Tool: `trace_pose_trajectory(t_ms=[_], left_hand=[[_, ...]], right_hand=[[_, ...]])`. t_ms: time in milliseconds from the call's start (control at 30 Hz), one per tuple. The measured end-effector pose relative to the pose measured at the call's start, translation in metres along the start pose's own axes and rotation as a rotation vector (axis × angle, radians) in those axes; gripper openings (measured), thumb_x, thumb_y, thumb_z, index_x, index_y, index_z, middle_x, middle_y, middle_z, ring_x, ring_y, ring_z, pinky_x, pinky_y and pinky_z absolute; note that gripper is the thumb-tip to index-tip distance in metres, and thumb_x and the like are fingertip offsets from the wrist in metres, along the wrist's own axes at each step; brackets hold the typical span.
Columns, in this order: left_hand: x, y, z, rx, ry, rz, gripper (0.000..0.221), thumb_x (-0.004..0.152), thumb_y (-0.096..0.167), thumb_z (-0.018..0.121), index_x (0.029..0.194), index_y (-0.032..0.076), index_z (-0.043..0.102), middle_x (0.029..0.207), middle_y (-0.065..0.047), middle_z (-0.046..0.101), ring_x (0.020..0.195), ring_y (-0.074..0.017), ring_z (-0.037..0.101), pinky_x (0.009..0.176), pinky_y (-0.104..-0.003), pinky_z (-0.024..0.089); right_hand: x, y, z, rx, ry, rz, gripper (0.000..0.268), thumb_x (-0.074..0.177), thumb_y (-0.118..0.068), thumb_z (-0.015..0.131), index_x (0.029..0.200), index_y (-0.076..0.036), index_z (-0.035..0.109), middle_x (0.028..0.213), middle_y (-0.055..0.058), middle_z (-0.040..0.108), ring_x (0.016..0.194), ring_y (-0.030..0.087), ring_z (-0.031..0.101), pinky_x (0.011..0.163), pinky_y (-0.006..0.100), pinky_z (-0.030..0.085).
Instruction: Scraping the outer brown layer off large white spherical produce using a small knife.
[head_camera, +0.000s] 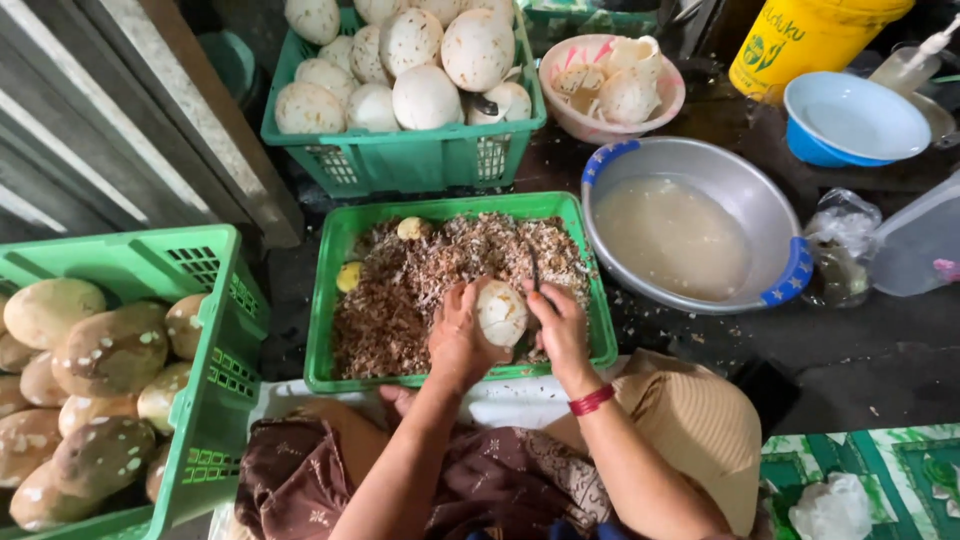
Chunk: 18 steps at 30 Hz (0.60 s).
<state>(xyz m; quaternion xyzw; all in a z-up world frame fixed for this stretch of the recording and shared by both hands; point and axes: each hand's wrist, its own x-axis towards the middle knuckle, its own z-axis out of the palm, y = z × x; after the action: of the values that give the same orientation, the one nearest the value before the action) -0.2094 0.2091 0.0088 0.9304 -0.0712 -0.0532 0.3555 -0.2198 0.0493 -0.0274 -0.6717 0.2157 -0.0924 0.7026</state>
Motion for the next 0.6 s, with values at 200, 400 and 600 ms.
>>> trace_pose_trajectory(t_ms=[200,400,600], left_hand=[[0.020,0.007,-0.003,-0.012,-0.102,-0.047,0.100,0.054,0.030,0.097,0.140,0.020,0.047,0.138,-0.018,0.047,0.119,-0.0523,0.057,0.098,-0.063,0.052],[0.055,-0.033,0.041,0.162,-0.152,-0.069,0.088,0.061,0.036,0.089,0.138,0.023,0.048,0.137,-0.008,0.048,0.108,-0.0479,0.066,0.091,-0.057,0.058],[0.035,0.008,-0.010,-0.040,-0.125,-0.021,0.089,0.062,0.025,0.093,0.139,0.020,0.050,0.132,-0.018,0.050,0.115,-0.0530,0.061,0.099,-0.060,0.053]], right_hand=[[0.026,0.030,0.002,0.039,-0.035,0.121,0.028,0.093,-0.031,0.068,0.103,-0.006,0.077,0.085,0.011,0.054,0.054,0.023,0.050,0.027,0.028,0.030],[0.006,0.007,0.026,-0.604,-0.036,-0.769,0.009,0.091,-0.023,0.073,0.090,-0.016,0.079,0.104,0.003,0.060,0.089,0.027,0.068,0.073,0.036,0.058],[0.028,0.004,0.030,-0.326,0.063,-0.448,0.019,0.093,-0.027,0.070,0.094,-0.009,0.076,0.108,0.008,0.059,0.101,0.031,0.068,0.090,0.034,0.054]])
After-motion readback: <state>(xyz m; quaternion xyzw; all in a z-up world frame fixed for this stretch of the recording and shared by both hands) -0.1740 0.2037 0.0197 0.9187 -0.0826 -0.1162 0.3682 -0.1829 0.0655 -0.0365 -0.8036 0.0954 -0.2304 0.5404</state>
